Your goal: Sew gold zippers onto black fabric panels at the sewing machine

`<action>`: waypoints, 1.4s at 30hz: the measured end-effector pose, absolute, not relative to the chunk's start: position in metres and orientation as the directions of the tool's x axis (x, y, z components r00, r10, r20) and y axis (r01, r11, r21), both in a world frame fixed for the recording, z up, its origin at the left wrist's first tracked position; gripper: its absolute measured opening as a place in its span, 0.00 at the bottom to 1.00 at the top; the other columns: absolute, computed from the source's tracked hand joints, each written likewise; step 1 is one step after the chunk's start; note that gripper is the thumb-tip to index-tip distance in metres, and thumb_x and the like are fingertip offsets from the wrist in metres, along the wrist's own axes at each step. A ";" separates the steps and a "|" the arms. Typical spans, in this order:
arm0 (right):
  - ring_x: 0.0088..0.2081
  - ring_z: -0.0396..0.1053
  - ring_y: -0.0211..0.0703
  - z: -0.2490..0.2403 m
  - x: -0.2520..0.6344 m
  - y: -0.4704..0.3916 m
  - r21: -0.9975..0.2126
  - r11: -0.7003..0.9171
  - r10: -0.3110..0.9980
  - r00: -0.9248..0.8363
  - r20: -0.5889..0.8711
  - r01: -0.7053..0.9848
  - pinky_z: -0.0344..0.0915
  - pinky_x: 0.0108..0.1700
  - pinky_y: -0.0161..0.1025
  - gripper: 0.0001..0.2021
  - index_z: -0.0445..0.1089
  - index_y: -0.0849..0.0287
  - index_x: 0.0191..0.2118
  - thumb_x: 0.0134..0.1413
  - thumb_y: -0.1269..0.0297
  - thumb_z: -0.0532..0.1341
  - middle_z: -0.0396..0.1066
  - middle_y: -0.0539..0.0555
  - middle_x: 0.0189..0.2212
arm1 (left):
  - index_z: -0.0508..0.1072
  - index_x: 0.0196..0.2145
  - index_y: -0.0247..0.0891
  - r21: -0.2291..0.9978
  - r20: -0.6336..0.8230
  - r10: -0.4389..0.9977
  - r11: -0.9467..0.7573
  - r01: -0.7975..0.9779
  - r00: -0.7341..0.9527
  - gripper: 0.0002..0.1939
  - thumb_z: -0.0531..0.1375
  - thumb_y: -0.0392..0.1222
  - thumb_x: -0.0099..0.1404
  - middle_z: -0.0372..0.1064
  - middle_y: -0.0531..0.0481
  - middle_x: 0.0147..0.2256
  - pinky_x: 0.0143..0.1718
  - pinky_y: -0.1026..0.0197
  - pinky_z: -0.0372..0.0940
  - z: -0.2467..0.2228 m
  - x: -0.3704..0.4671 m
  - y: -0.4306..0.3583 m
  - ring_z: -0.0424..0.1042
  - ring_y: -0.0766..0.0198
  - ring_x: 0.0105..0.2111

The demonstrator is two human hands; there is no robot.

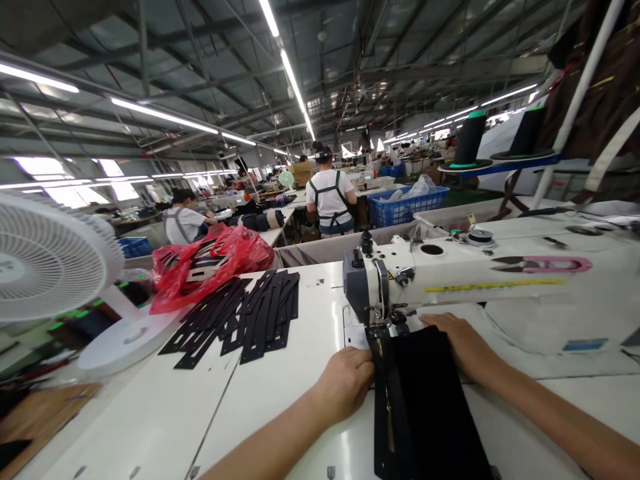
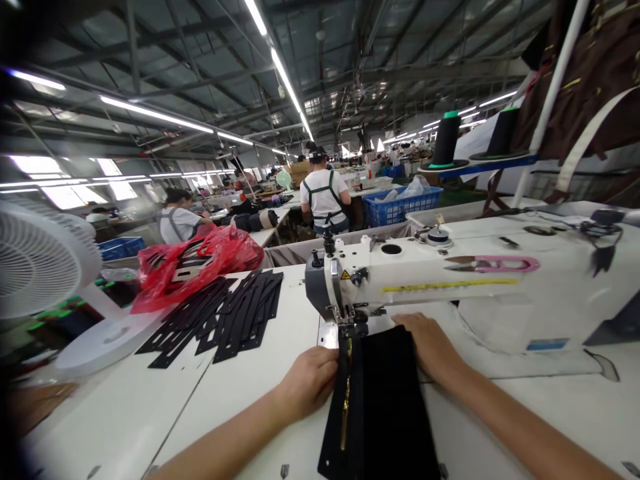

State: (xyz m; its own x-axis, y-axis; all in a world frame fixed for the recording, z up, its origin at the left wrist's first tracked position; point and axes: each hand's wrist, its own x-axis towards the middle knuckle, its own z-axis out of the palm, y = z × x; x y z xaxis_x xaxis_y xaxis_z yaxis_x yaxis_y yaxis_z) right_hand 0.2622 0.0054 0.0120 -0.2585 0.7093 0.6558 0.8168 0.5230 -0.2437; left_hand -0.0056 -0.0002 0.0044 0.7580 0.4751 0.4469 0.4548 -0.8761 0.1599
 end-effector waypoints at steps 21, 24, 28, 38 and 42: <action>0.33 0.71 0.49 0.021 0.274 0.028 -0.775 0.061 0.993 -0.116 -0.016 0.630 0.63 0.36 0.40 0.15 0.73 0.59 0.27 0.46 0.51 0.57 0.75 0.54 0.28 | 0.68 0.28 0.34 0.161 0.310 0.658 -0.748 0.644 0.687 0.05 0.53 0.30 0.58 0.68 0.45 0.33 0.39 0.51 0.60 0.017 0.005 -0.006 0.63 0.53 0.40; 0.27 0.70 0.47 0.025 0.273 0.019 -0.692 0.038 0.999 -0.040 0.014 0.721 0.61 0.32 0.40 0.16 0.67 0.57 0.24 0.52 0.51 0.52 0.72 0.52 0.20 | 0.68 0.30 0.35 0.183 0.322 0.663 -0.744 0.642 0.676 0.05 0.53 0.30 0.58 0.68 0.46 0.34 0.40 0.50 0.60 0.015 0.004 -0.007 0.63 0.53 0.40; 0.17 0.66 0.45 0.032 0.267 0.001 -0.587 0.012 1.000 0.001 0.023 0.810 0.58 0.23 0.38 0.17 0.65 0.56 0.26 0.53 0.48 0.52 0.66 0.49 0.12 | 0.68 0.31 0.35 0.219 0.369 0.661 -0.745 0.630 0.653 0.06 0.53 0.29 0.56 0.68 0.45 0.35 0.41 0.50 0.59 0.010 0.002 -0.009 0.62 0.53 0.42; 0.31 0.69 0.44 0.018 0.261 0.011 -0.315 0.271 0.928 -0.159 0.337 0.910 0.64 0.34 0.39 0.05 0.63 0.57 0.29 0.55 0.67 0.53 0.70 0.53 0.28 | 0.69 0.31 0.35 0.160 0.419 0.623 -0.767 0.621 0.661 0.06 0.53 0.32 0.58 0.69 0.46 0.34 0.39 0.50 0.59 0.011 0.005 -0.006 0.64 0.54 0.38; 0.37 0.68 0.54 0.019 0.249 0.004 -0.182 0.285 0.881 -0.183 0.436 0.941 0.63 0.40 0.50 0.07 0.66 0.60 0.30 0.55 0.71 0.52 0.70 0.61 0.31 | 0.69 0.34 0.36 0.214 0.424 0.654 -0.744 0.633 0.626 0.07 0.53 0.31 0.59 0.69 0.48 0.37 0.41 0.50 0.59 0.011 0.005 -0.009 0.64 0.55 0.39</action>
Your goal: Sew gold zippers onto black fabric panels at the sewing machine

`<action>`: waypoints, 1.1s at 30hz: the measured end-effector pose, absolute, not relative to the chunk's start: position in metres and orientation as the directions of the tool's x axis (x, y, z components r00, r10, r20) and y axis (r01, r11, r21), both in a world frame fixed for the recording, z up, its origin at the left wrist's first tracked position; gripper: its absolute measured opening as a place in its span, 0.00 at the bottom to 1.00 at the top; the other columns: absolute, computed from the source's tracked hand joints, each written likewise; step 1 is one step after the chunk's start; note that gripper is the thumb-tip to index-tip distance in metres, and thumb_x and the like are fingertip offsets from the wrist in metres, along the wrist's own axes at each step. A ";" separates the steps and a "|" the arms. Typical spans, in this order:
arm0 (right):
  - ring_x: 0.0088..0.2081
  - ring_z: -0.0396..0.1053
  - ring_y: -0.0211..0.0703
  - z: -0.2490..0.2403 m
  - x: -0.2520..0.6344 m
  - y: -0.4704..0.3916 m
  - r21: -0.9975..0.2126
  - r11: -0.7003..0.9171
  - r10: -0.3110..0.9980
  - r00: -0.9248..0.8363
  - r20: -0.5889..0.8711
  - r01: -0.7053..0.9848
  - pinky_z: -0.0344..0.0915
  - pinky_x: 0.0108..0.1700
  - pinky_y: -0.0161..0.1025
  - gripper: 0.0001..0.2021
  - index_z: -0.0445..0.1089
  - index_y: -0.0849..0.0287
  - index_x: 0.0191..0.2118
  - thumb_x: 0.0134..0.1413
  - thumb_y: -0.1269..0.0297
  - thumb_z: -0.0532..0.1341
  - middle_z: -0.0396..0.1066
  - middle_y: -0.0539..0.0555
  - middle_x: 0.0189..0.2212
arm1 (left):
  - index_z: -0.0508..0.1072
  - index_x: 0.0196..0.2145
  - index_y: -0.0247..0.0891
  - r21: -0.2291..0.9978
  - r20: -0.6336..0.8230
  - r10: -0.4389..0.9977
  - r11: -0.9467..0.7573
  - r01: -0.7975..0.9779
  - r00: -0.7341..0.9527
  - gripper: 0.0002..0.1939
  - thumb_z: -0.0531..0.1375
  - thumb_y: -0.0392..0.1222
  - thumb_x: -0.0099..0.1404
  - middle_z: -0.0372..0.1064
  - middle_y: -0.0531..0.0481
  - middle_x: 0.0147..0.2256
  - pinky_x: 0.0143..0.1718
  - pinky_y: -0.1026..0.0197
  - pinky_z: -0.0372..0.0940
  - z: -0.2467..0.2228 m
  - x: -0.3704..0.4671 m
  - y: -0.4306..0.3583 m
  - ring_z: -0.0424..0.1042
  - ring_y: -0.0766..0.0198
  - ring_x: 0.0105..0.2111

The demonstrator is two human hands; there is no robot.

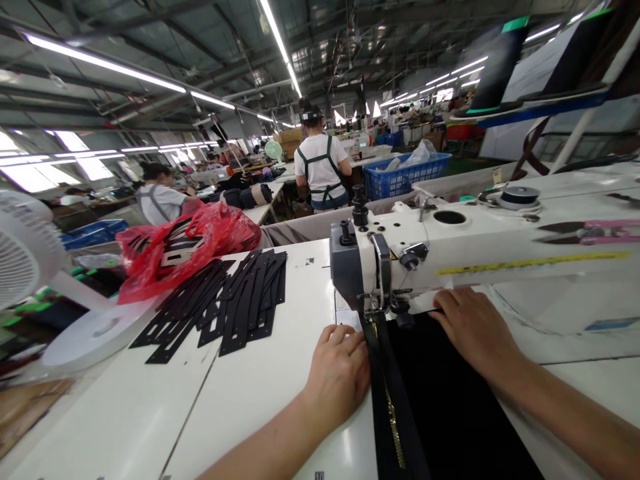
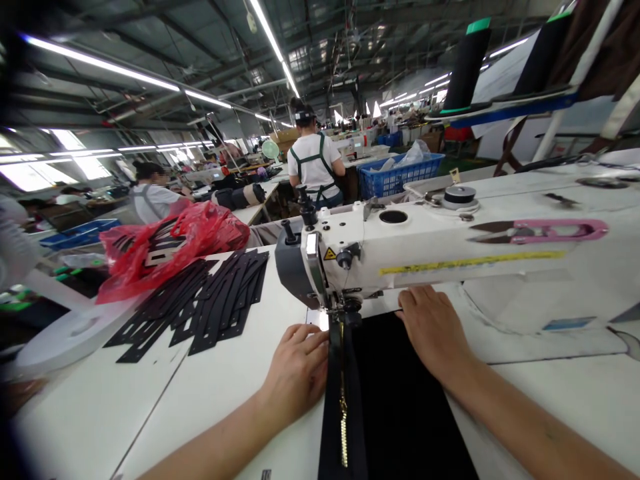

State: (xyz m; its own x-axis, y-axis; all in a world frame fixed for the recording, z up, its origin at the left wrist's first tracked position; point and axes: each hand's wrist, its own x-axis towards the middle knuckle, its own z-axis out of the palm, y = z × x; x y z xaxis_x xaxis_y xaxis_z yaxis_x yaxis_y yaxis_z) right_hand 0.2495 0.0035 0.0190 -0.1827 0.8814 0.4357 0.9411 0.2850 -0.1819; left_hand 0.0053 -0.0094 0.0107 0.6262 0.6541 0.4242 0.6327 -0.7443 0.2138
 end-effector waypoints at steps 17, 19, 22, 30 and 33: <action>0.48 0.68 0.54 -0.012 0.193 -0.023 0.021 0.629 0.659 -0.547 0.517 0.777 0.68 0.49 0.50 0.18 0.68 0.75 0.49 0.59 0.73 0.47 0.68 0.69 0.48 | 0.69 0.43 0.34 0.204 0.550 0.490 -0.864 0.460 0.676 0.11 0.50 0.34 0.67 0.70 0.41 0.44 0.47 0.54 0.68 -0.005 -0.005 0.008 0.69 0.57 0.46; 0.48 0.68 0.55 -0.009 0.193 -0.023 -0.008 0.641 0.668 -0.552 0.499 0.768 0.68 0.49 0.50 0.18 0.67 0.75 0.49 0.58 0.73 0.48 0.68 0.69 0.48 | 0.69 0.44 0.32 0.159 0.537 0.431 -0.896 0.415 0.725 0.12 0.49 0.33 0.67 0.70 0.40 0.44 0.48 0.53 0.67 -0.004 -0.007 0.011 0.69 0.57 0.47; 0.50 0.66 0.54 -0.008 0.195 -0.021 -0.069 0.657 0.680 -0.551 0.483 0.751 0.66 0.51 0.51 0.18 0.66 0.74 0.50 0.58 0.72 0.49 0.67 0.68 0.50 | 0.68 0.43 0.28 0.079 0.507 0.359 -0.925 0.373 0.784 0.12 0.49 0.31 0.66 0.70 0.38 0.43 0.50 0.52 0.66 -0.002 -0.010 0.014 0.68 0.55 0.48; 0.53 0.63 0.53 -0.005 0.198 -0.019 -0.066 0.676 0.680 -0.586 0.440 0.734 0.63 0.54 0.50 0.18 0.64 0.75 0.52 0.59 0.73 0.49 0.65 0.68 0.51 | 0.70 0.39 0.27 0.056 0.522 0.368 -0.915 0.399 0.770 0.11 0.49 0.32 0.67 0.71 0.38 0.39 0.47 0.53 0.68 0.003 -0.004 0.011 0.71 0.55 0.43; 0.53 0.63 0.54 -0.004 0.198 -0.019 -0.075 0.672 0.687 -0.582 0.434 0.737 0.63 0.54 0.50 0.18 0.64 0.76 0.52 0.59 0.73 0.49 0.65 0.69 0.51 | 0.70 0.38 0.28 0.070 0.522 0.380 -0.912 0.405 0.764 0.10 0.49 0.32 0.66 0.71 0.39 0.39 0.47 0.52 0.68 0.003 -0.002 0.009 0.71 0.55 0.43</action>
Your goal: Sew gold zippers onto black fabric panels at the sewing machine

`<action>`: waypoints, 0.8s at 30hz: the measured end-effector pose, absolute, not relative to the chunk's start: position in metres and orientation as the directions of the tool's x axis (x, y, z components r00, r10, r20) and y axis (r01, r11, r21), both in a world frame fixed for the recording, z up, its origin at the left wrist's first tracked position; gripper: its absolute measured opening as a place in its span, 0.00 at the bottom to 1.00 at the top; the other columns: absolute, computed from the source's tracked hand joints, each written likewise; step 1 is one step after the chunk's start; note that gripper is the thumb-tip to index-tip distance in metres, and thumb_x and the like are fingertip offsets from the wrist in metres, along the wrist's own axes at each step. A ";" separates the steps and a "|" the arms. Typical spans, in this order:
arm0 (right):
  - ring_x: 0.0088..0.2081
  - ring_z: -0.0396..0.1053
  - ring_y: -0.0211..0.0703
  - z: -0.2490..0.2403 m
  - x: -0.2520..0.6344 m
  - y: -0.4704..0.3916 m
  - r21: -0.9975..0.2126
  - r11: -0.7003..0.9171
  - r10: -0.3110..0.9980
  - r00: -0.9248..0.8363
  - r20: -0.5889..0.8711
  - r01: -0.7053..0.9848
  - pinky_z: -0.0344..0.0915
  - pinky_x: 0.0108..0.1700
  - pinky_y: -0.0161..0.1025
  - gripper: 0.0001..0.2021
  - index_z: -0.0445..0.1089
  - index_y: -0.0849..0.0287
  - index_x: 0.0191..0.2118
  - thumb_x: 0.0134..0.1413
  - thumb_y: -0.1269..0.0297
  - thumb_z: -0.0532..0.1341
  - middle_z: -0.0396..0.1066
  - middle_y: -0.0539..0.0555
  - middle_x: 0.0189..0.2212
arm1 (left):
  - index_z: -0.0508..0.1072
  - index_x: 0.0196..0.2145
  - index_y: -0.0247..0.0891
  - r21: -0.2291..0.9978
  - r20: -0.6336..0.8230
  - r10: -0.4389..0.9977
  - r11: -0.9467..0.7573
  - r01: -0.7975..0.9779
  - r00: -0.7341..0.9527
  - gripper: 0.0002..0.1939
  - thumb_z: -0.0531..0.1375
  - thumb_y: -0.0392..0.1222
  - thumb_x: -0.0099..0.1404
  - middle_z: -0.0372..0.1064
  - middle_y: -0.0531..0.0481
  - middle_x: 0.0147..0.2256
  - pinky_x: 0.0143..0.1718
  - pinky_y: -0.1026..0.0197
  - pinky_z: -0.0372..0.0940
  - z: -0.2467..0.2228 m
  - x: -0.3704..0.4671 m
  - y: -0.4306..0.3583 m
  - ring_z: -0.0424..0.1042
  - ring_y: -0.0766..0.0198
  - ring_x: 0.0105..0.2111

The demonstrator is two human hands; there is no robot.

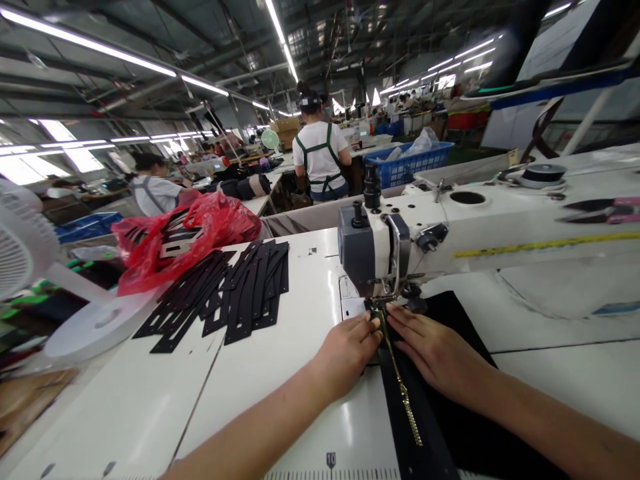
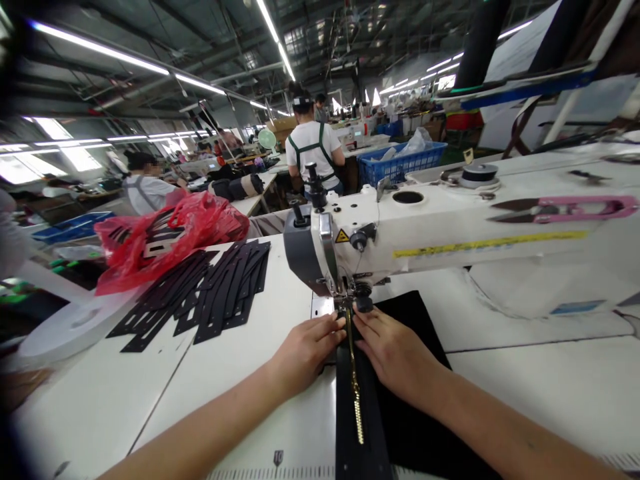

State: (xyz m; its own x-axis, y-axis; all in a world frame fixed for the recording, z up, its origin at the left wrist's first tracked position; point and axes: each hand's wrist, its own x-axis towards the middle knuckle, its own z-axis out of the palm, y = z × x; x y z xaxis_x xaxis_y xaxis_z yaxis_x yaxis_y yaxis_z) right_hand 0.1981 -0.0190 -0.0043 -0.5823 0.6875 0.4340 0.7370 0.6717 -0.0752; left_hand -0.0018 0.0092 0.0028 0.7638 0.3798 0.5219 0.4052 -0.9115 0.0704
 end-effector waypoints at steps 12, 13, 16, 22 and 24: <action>0.50 0.67 0.50 0.006 0.195 -0.013 -0.213 0.665 0.713 -0.523 0.467 0.716 0.65 0.52 0.47 0.17 0.67 0.69 0.49 0.54 0.76 0.52 0.70 0.65 0.47 | 0.69 0.42 0.32 0.133 0.524 0.433 -0.892 0.431 0.734 0.11 0.49 0.32 0.66 0.70 0.39 0.37 0.40 0.53 0.71 -0.002 0.001 0.016 0.71 0.55 0.40; 0.49 0.67 0.50 0.007 0.194 -0.011 -0.214 0.663 0.714 -0.521 0.468 0.717 0.66 0.52 0.47 0.17 0.67 0.68 0.49 0.54 0.76 0.52 0.70 0.64 0.47 | 0.69 0.42 0.32 0.140 0.520 0.441 -0.889 0.436 0.732 0.11 0.49 0.32 0.66 0.70 0.39 0.37 0.40 0.53 0.71 -0.002 0.001 0.017 0.71 0.55 0.41; 0.49 0.67 0.48 0.011 0.197 -0.006 -0.224 0.666 0.716 -0.526 0.459 0.711 0.66 0.51 0.45 0.17 0.66 0.65 0.50 0.54 0.76 0.52 0.70 0.62 0.46 | 0.69 0.43 0.33 0.148 0.498 0.461 -0.880 0.452 0.735 0.12 0.48 0.32 0.66 0.69 0.39 0.37 0.40 0.54 0.71 -0.001 0.001 0.018 0.71 0.56 0.39; 0.48 0.66 0.48 0.024 0.206 -0.028 -0.293 0.642 0.757 -0.524 0.390 0.709 0.66 0.49 0.45 0.13 0.71 0.59 0.43 0.54 0.74 0.54 0.67 0.60 0.48 | 0.66 0.48 0.34 0.143 0.333 0.490 -0.870 0.471 0.805 0.16 0.55 0.35 0.62 0.67 0.41 0.45 0.53 0.49 0.62 0.019 -0.009 0.004 0.66 0.54 0.48; 0.46 0.66 0.47 0.028 0.204 -0.040 -0.356 0.602 0.795 -0.498 0.347 0.714 0.65 0.48 0.45 0.10 0.71 0.58 0.40 0.54 0.73 0.55 0.67 0.58 0.45 | 0.66 0.48 0.37 0.132 0.312 0.495 -0.868 0.479 0.811 0.16 0.57 0.37 0.61 0.68 0.43 0.45 0.55 0.47 0.58 0.022 -0.009 0.000 0.66 0.55 0.49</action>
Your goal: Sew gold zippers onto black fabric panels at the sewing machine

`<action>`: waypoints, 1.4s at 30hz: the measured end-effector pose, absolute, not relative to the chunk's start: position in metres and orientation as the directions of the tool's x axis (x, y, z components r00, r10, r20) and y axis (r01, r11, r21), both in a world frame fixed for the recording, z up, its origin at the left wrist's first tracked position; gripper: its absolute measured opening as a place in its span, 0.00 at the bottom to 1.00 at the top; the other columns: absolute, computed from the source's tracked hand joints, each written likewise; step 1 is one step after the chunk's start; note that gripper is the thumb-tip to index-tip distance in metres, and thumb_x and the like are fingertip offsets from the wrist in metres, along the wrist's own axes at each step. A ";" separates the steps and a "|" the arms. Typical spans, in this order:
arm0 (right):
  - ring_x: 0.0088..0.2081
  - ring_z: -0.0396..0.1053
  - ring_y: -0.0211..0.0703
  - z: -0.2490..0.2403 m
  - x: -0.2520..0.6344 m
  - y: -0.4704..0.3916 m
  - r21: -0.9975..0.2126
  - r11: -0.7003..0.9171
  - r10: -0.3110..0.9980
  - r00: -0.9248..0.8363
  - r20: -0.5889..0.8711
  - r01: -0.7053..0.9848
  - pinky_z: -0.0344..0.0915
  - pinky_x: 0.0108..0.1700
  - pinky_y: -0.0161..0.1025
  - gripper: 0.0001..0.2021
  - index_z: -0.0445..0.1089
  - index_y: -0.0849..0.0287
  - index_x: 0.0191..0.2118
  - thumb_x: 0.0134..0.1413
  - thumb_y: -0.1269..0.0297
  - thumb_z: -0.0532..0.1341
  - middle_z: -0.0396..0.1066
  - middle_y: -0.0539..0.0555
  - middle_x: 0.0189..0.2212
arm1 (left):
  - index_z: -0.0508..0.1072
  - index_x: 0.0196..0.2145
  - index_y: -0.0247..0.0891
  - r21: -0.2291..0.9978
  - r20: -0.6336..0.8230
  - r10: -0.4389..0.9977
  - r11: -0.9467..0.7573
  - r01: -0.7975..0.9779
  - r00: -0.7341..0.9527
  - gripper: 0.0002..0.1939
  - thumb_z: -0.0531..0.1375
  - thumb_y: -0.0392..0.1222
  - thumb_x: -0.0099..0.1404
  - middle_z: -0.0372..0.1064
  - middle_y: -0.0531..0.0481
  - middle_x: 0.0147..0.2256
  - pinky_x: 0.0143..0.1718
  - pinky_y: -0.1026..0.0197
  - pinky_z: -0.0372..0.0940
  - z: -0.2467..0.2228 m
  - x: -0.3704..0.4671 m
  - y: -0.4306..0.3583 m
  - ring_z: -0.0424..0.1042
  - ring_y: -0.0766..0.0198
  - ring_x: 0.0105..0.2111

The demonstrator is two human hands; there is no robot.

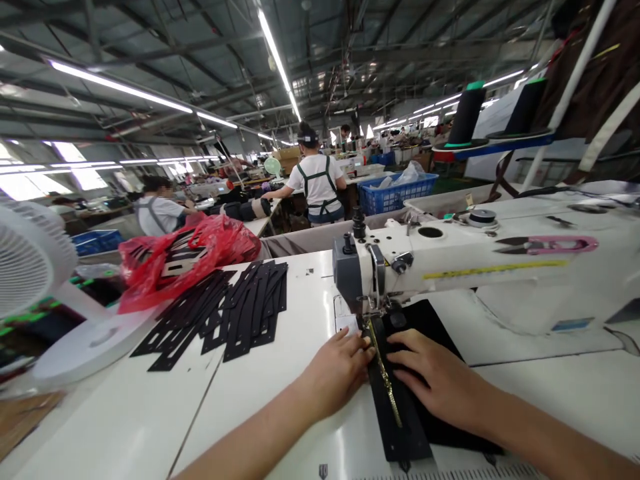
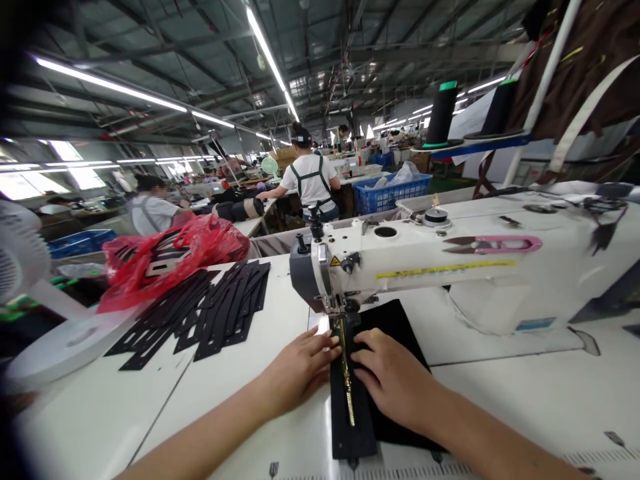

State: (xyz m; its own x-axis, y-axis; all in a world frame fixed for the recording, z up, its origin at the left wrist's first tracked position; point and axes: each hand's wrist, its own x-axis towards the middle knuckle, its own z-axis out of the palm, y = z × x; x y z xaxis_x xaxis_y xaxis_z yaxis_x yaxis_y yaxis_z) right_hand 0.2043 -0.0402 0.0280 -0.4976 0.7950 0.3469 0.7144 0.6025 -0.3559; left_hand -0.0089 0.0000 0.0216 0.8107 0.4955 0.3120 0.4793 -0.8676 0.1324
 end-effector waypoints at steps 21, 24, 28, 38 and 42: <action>0.31 0.65 0.41 0.024 0.176 -0.038 -0.484 0.371 0.928 -0.306 0.211 0.793 0.63 0.33 0.37 0.06 0.61 0.58 0.31 0.46 0.74 0.58 0.66 0.51 0.29 | 0.70 0.41 0.37 0.282 0.460 0.602 -0.796 0.536 0.652 0.13 0.53 0.29 0.59 0.71 0.45 0.43 0.53 0.48 0.60 0.005 0.002 -0.005 0.70 0.59 0.44; 0.34 0.66 0.44 0.025 0.171 -0.034 -0.471 0.371 0.929 -0.311 0.203 0.800 0.63 0.36 0.39 0.05 0.62 0.59 0.31 0.45 0.73 0.58 0.67 0.54 0.31 | 0.68 0.42 0.34 0.311 0.475 0.629 -0.774 0.552 0.615 0.12 0.50 0.29 0.62 0.71 0.42 0.43 0.48 0.54 0.66 0.005 0.003 -0.008 0.70 0.60 0.44; 0.33 0.66 0.46 0.026 0.164 -0.025 -0.450 0.341 0.939 -0.281 0.197 0.826 0.62 0.36 0.41 0.04 0.62 0.59 0.27 0.44 0.75 0.57 0.67 0.55 0.29 | 0.66 0.43 0.32 0.310 0.480 0.644 -0.760 0.571 0.596 0.12 0.50 0.29 0.63 0.70 0.40 0.41 0.43 0.57 0.69 0.004 0.002 -0.010 0.71 0.60 0.42; 0.51 0.63 0.54 0.008 0.181 -0.057 -0.151 0.545 0.791 -0.446 0.419 0.825 0.64 0.50 0.53 0.15 0.65 0.68 0.49 0.56 0.71 0.51 0.66 0.66 0.49 | 0.69 0.42 0.28 0.081 0.513 0.490 -0.845 0.529 0.705 0.11 0.51 0.30 0.64 0.70 0.38 0.46 0.48 0.48 0.67 0.003 0.001 -0.019 0.69 0.51 0.47; 0.55 0.60 0.58 -0.005 0.182 -0.062 0.144 0.627 0.637 -0.611 0.471 0.765 0.67 0.49 0.54 0.20 0.62 0.77 0.53 0.57 0.70 0.50 0.62 0.71 0.54 | 0.69 0.42 0.27 -0.022 0.499 0.459 -0.841 0.541 0.735 0.12 0.49 0.33 0.65 0.69 0.37 0.46 0.51 0.49 0.65 0.007 -0.001 -0.027 0.68 0.52 0.48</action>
State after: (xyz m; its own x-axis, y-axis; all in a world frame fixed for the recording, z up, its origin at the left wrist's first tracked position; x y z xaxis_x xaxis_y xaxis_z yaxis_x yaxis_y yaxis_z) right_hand 0.1823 -0.0615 -0.0048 -0.6106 0.6366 0.4712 0.7653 0.6273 0.1443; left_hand -0.0011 -0.0266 0.0066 0.7347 0.4594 0.4992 0.5407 -0.8409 -0.0218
